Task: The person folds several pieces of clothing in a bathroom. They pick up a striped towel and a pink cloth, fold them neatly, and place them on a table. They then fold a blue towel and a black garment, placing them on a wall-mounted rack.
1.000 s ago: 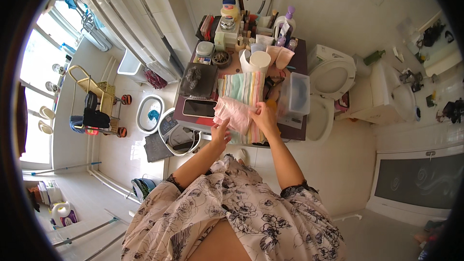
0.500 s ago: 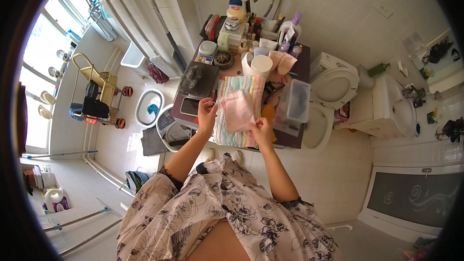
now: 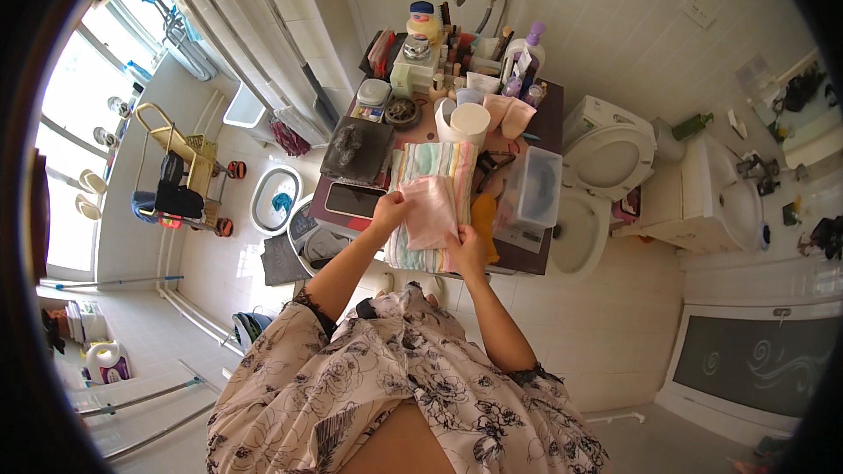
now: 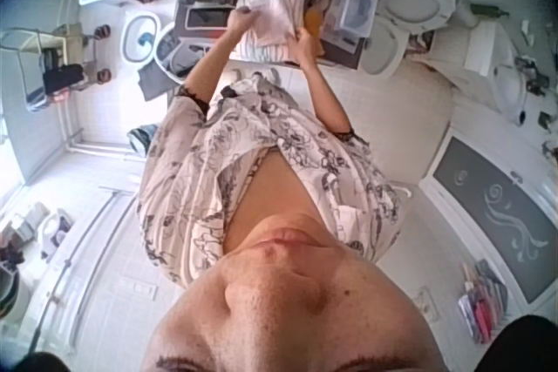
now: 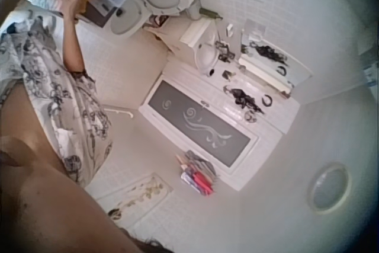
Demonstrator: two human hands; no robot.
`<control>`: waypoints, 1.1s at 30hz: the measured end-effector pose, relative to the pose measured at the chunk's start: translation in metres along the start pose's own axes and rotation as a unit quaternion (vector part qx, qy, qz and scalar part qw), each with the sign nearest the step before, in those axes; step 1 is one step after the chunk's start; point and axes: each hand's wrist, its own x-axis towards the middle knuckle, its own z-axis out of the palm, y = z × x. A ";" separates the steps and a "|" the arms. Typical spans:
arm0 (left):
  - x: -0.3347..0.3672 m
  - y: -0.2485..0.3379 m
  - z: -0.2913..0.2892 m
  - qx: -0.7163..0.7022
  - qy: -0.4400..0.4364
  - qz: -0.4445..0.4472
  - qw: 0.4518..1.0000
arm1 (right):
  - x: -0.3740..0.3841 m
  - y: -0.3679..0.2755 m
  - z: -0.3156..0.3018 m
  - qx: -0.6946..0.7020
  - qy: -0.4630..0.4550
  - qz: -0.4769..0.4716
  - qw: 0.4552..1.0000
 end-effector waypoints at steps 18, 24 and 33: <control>-0.051 0.015 0.006 -0.075 0.047 -0.098 0.991 | -0.013 -0.013 0.000 0.157 -0.078 -0.015 0.985; -0.076 0.054 0.011 -0.167 0.099 0.175 0.965 | -0.016 -0.021 -0.002 0.205 -0.059 -0.078 0.974; -0.082 0.000 0.014 0.133 -0.036 0.237 0.962 | -0.028 -0.070 -0.003 -0.411 0.067 -0.120 0.901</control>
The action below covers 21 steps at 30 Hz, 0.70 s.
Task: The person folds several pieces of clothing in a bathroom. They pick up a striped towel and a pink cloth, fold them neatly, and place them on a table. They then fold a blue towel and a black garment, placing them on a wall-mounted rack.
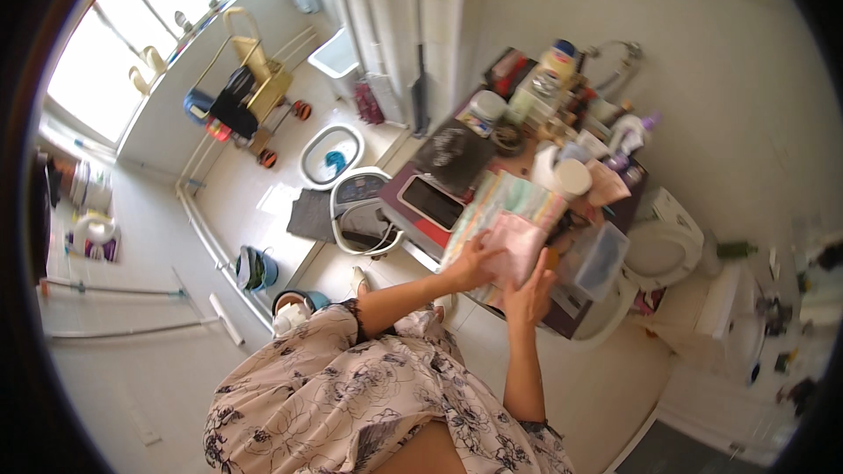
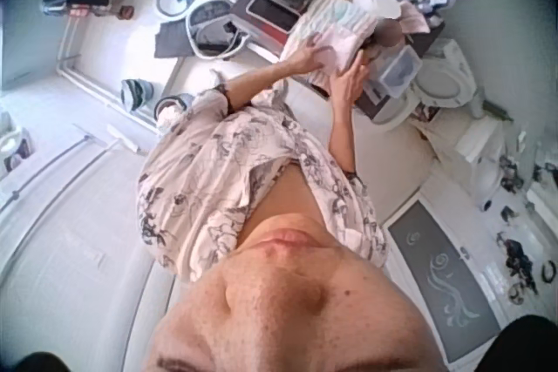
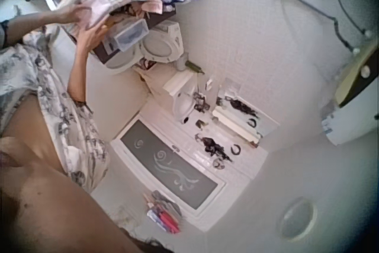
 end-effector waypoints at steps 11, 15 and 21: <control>-0.134 -0.117 -0.187 -0.072 -0.058 -0.025 0.995 | 0.028 -0.046 0.071 -0.280 0.127 -0.183 0.934; -0.206 -0.170 -0.280 -0.122 0.001 -0.201 0.972 | 0.038 -0.101 0.084 -0.119 0.320 -0.206 0.917; -0.248 -0.219 -0.368 -0.171 0.135 -0.256 0.942 | -0.009 -0.337 0.157 0.125 0.043 -0.314 0.940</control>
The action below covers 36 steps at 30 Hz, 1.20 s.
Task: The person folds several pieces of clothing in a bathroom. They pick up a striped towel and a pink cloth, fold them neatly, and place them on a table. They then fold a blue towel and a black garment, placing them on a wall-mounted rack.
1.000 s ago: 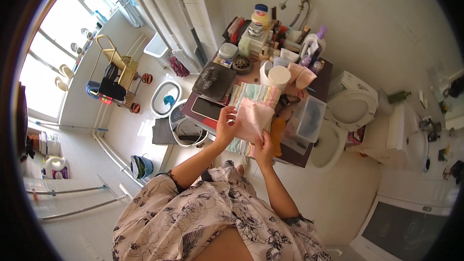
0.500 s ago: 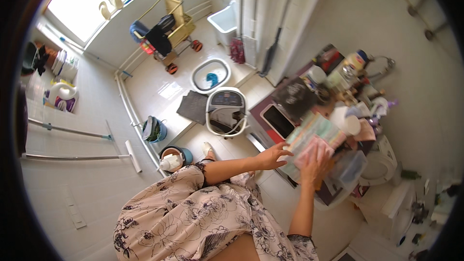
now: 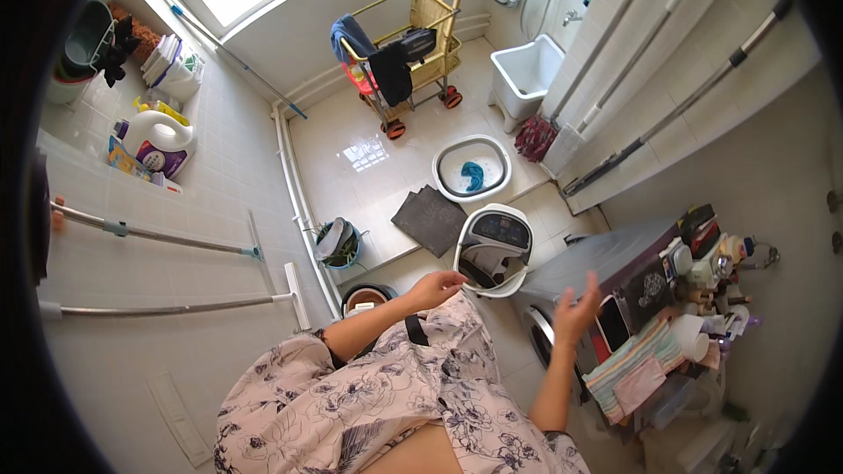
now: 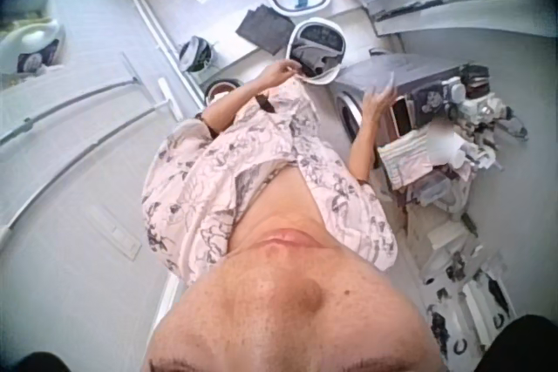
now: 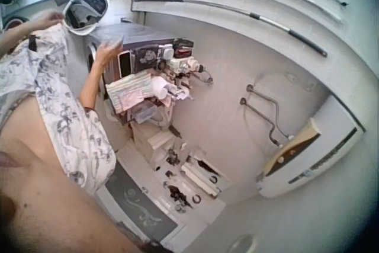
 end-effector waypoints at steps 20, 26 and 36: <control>0.112 -0.052 -0.363 -0.188 0.226 -0.003 0.956 | 0.185 -0.299 0.361 0.299 -0.374 -0.128 0.869; 0.255 -0.103 -0.504 -0.232 0.236 -0.066 0.941 | 0.300 -0.390 0.496 0.275 -0.435 -0.092 0.852; 0.322 -0.120 -0.689 -0.259 0.305 -0.098 0.911 | 0.462 -0.504 0.675 0.196 -0.517 -0.018 0.833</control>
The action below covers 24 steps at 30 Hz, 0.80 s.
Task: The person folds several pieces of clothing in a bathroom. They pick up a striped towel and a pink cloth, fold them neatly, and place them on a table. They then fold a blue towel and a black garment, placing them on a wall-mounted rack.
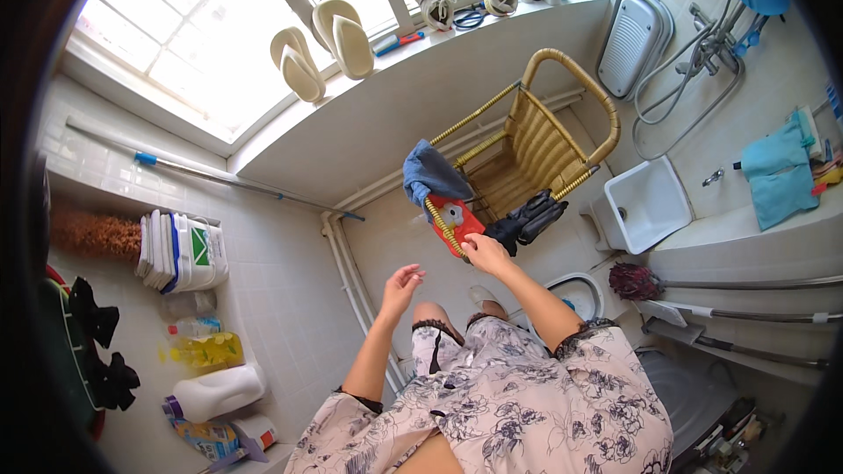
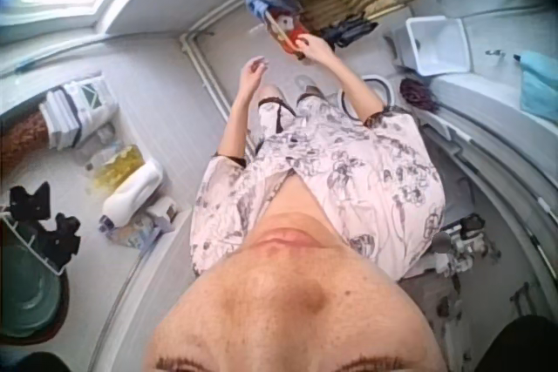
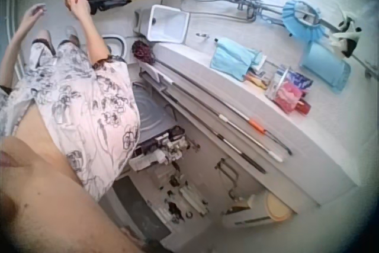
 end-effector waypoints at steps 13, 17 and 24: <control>0.308 0.085 -0.021 0.397 -0.102 0.207 0.888 | 0.169 -0.019 0.099 0.046 0.137 0.307 0.941; 0.374 0.071 -0.010 0.532 -0.235 0.357 0.731 | 0.209 -0.016 0.120 0.063 0.096 0.443 0.889; 0.384 0.107 -0.009 0.563 -0.324 0.187 0.737 | 0.202 -0.016 0.132 0.353 0.269 0.377 0.813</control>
